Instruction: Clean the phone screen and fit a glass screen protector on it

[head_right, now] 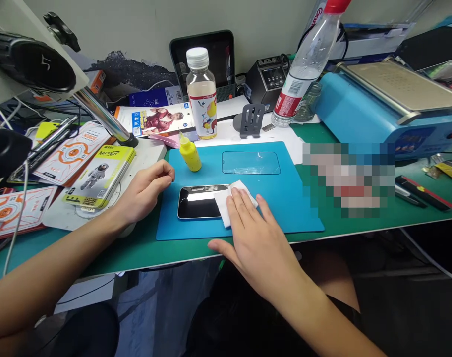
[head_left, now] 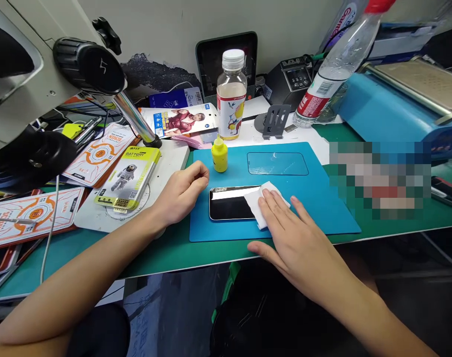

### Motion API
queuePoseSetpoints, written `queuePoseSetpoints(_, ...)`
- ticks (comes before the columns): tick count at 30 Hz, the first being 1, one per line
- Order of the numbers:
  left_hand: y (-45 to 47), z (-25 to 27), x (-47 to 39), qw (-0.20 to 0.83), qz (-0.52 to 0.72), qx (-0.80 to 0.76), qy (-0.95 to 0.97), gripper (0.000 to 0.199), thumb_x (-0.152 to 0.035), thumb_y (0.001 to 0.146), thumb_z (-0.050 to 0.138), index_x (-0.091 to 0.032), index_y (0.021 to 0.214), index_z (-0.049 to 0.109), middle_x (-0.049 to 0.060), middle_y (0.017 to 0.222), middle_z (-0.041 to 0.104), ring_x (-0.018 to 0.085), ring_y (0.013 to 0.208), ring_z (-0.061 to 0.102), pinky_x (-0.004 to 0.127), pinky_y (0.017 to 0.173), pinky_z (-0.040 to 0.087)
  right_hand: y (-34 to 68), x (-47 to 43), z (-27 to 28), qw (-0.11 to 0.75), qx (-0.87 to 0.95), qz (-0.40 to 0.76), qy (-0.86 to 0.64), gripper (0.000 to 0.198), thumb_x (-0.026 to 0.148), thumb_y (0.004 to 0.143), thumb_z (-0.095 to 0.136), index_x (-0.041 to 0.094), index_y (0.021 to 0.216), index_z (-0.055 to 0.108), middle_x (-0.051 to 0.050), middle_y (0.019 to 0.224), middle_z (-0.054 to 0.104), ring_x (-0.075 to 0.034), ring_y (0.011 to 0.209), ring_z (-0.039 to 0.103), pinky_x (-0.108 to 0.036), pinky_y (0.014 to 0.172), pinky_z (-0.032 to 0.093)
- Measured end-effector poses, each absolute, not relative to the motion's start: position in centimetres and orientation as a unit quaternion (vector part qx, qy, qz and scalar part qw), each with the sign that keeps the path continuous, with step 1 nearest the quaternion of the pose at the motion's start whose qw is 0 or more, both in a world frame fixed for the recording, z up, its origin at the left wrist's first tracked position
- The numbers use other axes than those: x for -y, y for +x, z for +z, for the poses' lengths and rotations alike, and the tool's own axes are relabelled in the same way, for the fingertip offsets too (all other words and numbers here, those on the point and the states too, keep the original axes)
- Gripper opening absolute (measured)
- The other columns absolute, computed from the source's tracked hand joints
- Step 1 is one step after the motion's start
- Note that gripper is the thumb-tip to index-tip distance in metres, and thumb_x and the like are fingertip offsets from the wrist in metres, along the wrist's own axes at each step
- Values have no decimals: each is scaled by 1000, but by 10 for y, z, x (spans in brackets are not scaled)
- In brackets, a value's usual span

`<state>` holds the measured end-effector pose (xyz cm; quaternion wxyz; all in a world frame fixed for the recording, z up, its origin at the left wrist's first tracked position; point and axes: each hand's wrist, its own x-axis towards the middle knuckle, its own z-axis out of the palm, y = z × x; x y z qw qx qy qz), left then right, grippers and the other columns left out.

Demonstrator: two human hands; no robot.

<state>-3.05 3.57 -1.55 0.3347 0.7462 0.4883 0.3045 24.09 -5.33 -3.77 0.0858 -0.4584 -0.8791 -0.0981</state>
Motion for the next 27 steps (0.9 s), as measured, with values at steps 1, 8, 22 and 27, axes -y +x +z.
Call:
queuePoseSetpoints(1,-30,-15,-35,333,305,-490,746,14,-28,93,44,-22,81,50,-3,71,49,15,65,43,31,62,33,240,52,-37,83,877,-99,-463,85,62,106,25,-7,150,49,-31,159,45,-41,149,46,-61,118,43)
queuePoseSetpoints(8,-26,-14,-33,329,297,-489,751,15,-29,94,44,-22,82,49,-4,70,49,15,64,42,31,61,33,203,41,-36,48,840,-65,-536,102,72,98,38,-16,150,43,-40,158,38,-49,150,39,-61,122,36)
queuePoseSetpoints(22,-28,-14,-34,338,308,-478,750,17,-29,96,44,-21,82,49,-4,70,50,14,64,45,31,62,34,165,59,-46,112,906,-26,-407,104,76,92,47,-10,151,46,-34,160,39,-42,151,41,-53,125,37)
queuePoseSetpoints(27,-28,-13,-34,332,295,-492,749,16,-28,95,44,-22,81,50,-4,68,48,15,62,43,31,61,32,220,58,-40,92,896,-59,-429,89,66,101,42,-8,150,48,-32,160,41,-43,150,44,-61,120,41)
